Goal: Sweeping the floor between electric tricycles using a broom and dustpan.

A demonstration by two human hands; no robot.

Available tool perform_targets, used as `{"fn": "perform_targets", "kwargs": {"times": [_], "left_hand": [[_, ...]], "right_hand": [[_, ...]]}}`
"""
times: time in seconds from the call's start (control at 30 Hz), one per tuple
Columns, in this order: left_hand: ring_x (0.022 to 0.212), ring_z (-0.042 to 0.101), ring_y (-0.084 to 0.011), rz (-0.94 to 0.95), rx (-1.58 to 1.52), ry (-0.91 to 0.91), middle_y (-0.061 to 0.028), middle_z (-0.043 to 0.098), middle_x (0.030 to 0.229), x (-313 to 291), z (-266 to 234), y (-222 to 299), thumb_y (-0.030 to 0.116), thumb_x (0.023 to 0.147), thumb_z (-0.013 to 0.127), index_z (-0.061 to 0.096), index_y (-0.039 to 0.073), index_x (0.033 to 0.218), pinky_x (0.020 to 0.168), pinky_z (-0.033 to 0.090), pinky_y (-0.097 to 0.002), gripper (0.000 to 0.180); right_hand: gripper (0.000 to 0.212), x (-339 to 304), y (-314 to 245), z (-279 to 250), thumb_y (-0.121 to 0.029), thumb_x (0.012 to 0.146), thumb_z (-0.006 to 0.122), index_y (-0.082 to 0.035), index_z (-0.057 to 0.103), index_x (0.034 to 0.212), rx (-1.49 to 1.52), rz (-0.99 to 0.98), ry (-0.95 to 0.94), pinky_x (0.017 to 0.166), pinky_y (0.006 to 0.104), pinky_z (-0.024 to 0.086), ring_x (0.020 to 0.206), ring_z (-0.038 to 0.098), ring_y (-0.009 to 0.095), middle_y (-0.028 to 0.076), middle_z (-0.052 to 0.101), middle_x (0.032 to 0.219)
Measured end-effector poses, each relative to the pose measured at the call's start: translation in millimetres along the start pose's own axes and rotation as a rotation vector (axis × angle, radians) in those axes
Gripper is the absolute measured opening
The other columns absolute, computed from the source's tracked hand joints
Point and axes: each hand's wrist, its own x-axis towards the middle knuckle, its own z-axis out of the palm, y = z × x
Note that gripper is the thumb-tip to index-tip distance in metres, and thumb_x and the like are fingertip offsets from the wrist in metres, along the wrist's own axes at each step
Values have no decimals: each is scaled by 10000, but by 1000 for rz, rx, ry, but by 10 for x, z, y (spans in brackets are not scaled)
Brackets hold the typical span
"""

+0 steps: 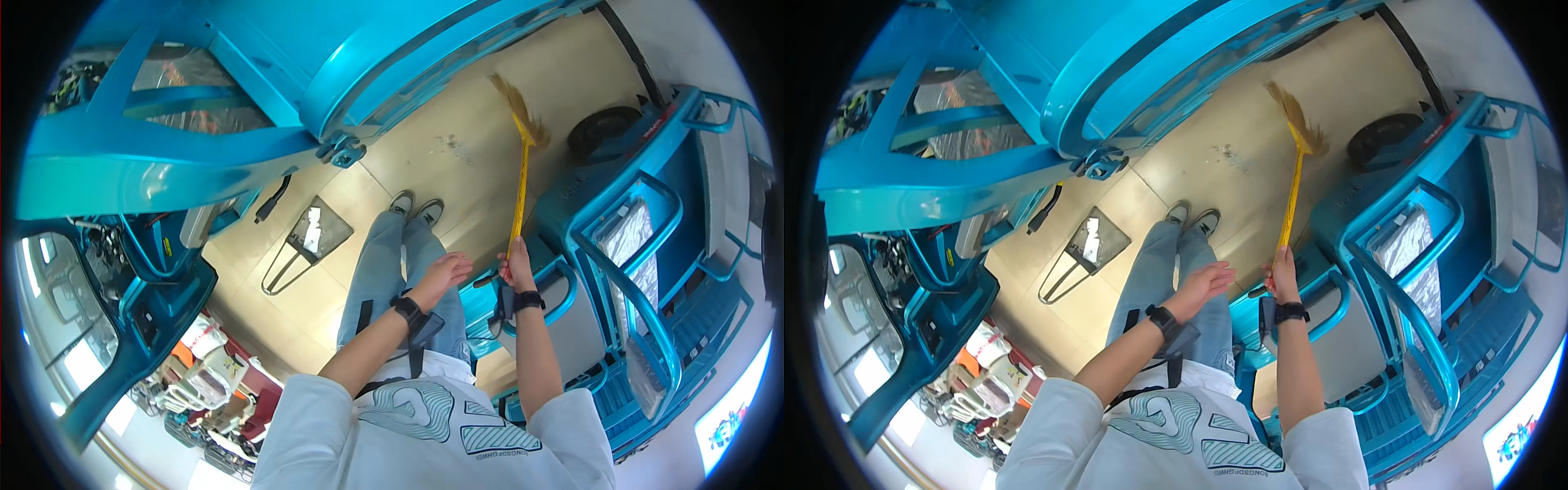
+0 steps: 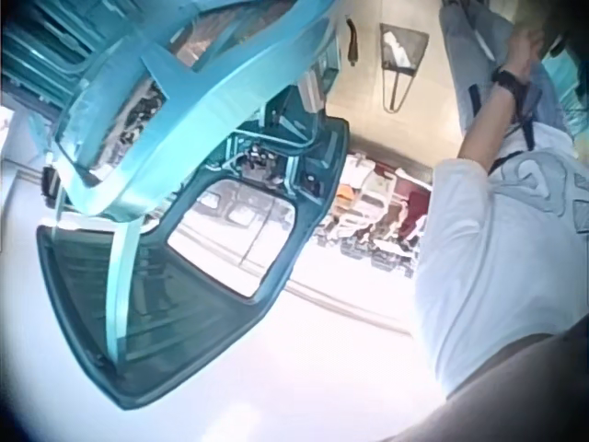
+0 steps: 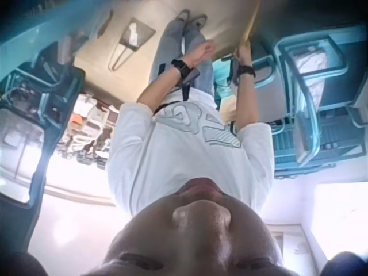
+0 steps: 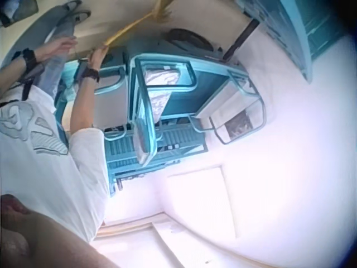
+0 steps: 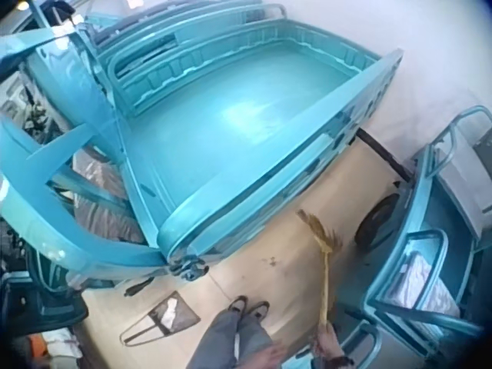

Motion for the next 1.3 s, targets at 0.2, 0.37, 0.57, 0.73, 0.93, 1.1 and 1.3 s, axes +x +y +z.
{"fn": "perform_targets", "kwargs": {"times": [0.2,0.37,0.57,0.73,0.93,1.1,1.3], "left_hand": [[942,514,-149,-29,308,175,-53,550,1029,266,-167,-410,243,863,378,477,52,1067,796,413,-277,296],[648,539,-165,-291,266,-115,-76,566,746,137,-337,-578,239,882,331,503,39,858,650,426,-266,264],[756,538,-133,-436,342,-112,-31,561,829,-207,-369,-662,289,881,351,508,63,927,733,404,-243,279],[1016,456,-94,-416,476,-256,-6,514,1052,-600,-497,-551,344,862,404,488,77,1048,876,345,-262,337],[1170,361,-188,-222,288,-223,-107,385,1255,-1071,-1039,48,310,888,327,363,8,1205,969,287,-310,439],[1183,338,-207,-51,234,-121,-137,345,1280,-1752,-1592,708,294,890,312,307,-27,1228,993,263,-327,466],[1182,337,-222,76,78,19,-153,335,1283,-2135,-2202,957,290,883,325,308,-34,1219,994,259,-328,467]], "right_hand": [[254,214,664,304,-305,893,304,-116,374,1048,-269,66,78,279,235,337,344,386,105,21,395,523],[242,-294,1144,484,-259,893,288,-102,384,1049,-219,52,12,251,238,284,307,354,110,16,400,504],[245,-1096,1237,458,-262,901,270,-111,428,1011,128,187,-68,272,206,255,316,322,84,-9,375,492],[302,-1303,1352,574,-345,890,297,-104,442,1000,208,27,51,253,193,260,296,330,64,-12,385,486],[274,-280,1383,700,-341,879,302,-93,418,879,8,-144,165,259,259,276,291,351,137,27,374,451],[254,27,1736,1119,-246,866,269,-33,406,873,-265,-40,154,273,335,335,305,425,223,108,405,430],[261,-681,2306,1009,-240,852,281,-57,466,848,-34,105,-10,266,296,298,277,361,177,66,384,415]]}}
